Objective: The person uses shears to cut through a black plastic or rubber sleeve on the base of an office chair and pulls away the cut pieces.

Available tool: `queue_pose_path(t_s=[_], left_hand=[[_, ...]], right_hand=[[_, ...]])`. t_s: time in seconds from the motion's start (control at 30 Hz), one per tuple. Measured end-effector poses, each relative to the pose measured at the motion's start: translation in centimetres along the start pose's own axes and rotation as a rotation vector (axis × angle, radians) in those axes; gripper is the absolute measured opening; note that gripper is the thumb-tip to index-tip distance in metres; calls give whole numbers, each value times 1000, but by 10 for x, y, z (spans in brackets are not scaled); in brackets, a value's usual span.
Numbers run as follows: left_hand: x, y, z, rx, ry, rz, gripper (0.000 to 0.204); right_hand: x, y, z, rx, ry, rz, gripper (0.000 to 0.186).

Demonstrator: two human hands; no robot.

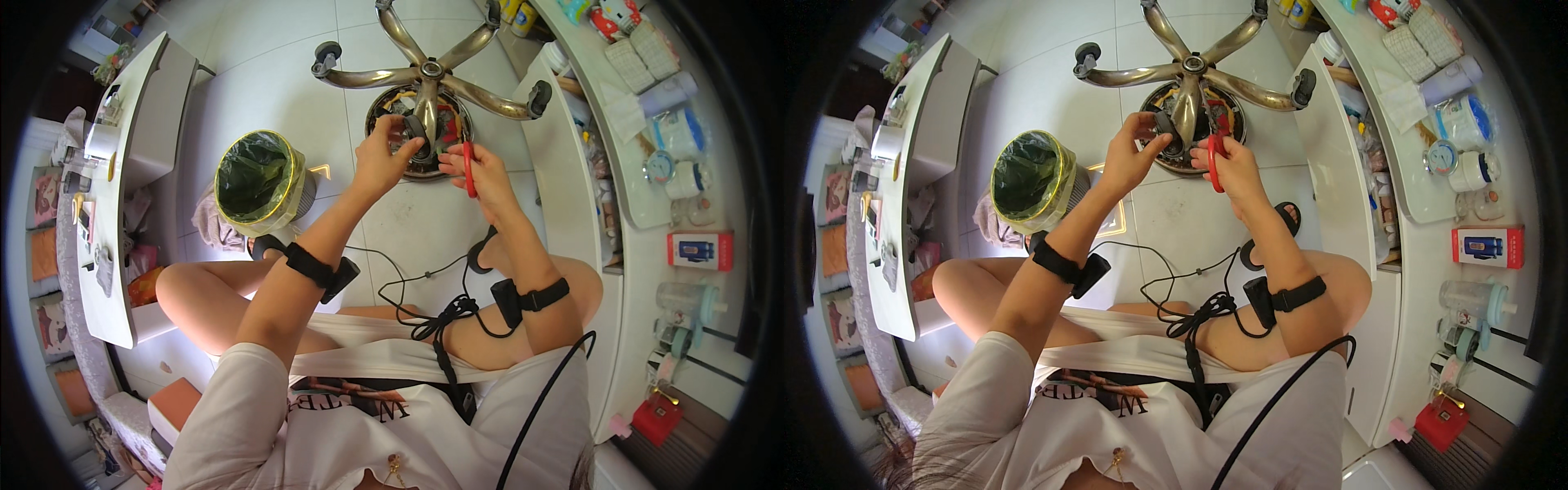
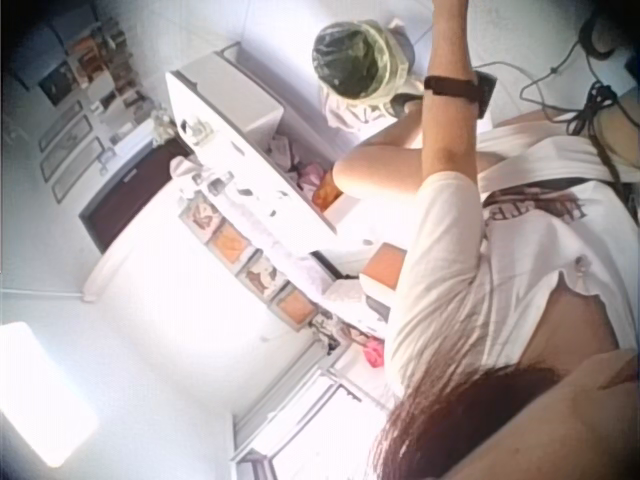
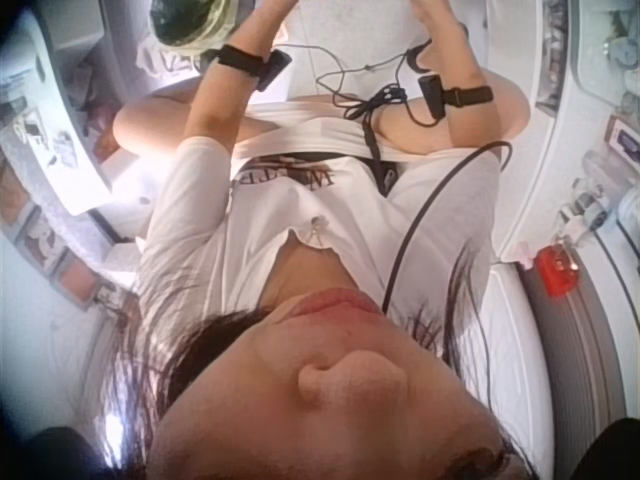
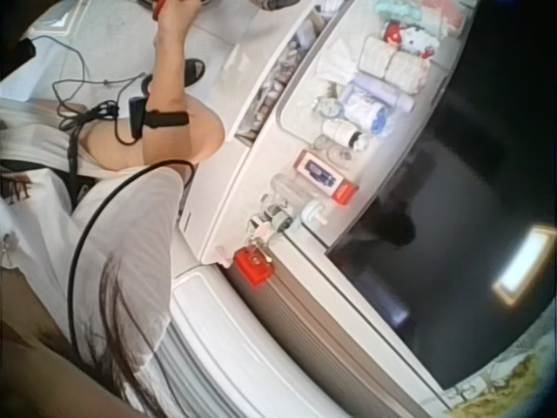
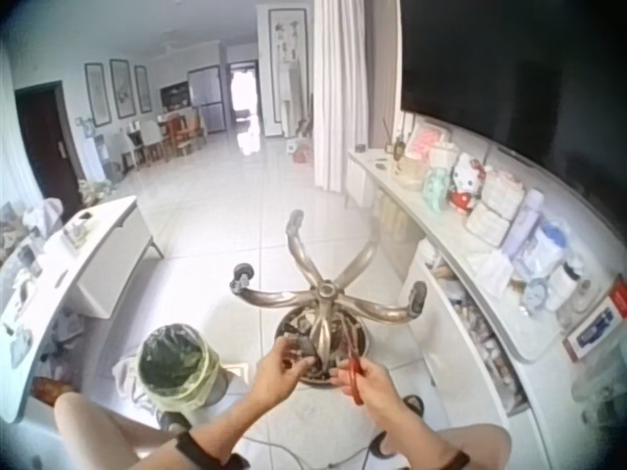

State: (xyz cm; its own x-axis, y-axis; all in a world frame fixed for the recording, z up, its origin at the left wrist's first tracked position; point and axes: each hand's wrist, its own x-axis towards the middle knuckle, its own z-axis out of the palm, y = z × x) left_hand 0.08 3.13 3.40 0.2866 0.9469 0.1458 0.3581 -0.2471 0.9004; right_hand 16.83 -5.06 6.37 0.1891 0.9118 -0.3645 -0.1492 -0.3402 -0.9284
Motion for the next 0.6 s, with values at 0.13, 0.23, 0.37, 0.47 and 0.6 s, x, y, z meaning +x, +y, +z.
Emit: queue_pose_path(t_s=[0.13, 0.23, 0.37, 0.47, 0.6], left_hand=[[-1, 7, 0, 7, 65, 106, 55], [1, 7, 5, -34, 40, -18, 60], [9, -7, 5, -85, -43, 26, 63], [14, -10, -6, 53, -111, 277, 61], [9, -2, -8, -82, -140, 91, 54]], right_hand=[[-6, -4, 3, -13, -25, 3, 25], [-6, -5, 1, -128, -42, -6, 27], [-10, -8, 3, -112, -59, 13, 34], [-14, -9, -1, -161, -77, 42, 35], [-17, -10, -2, -221, -124, 73, 39]])
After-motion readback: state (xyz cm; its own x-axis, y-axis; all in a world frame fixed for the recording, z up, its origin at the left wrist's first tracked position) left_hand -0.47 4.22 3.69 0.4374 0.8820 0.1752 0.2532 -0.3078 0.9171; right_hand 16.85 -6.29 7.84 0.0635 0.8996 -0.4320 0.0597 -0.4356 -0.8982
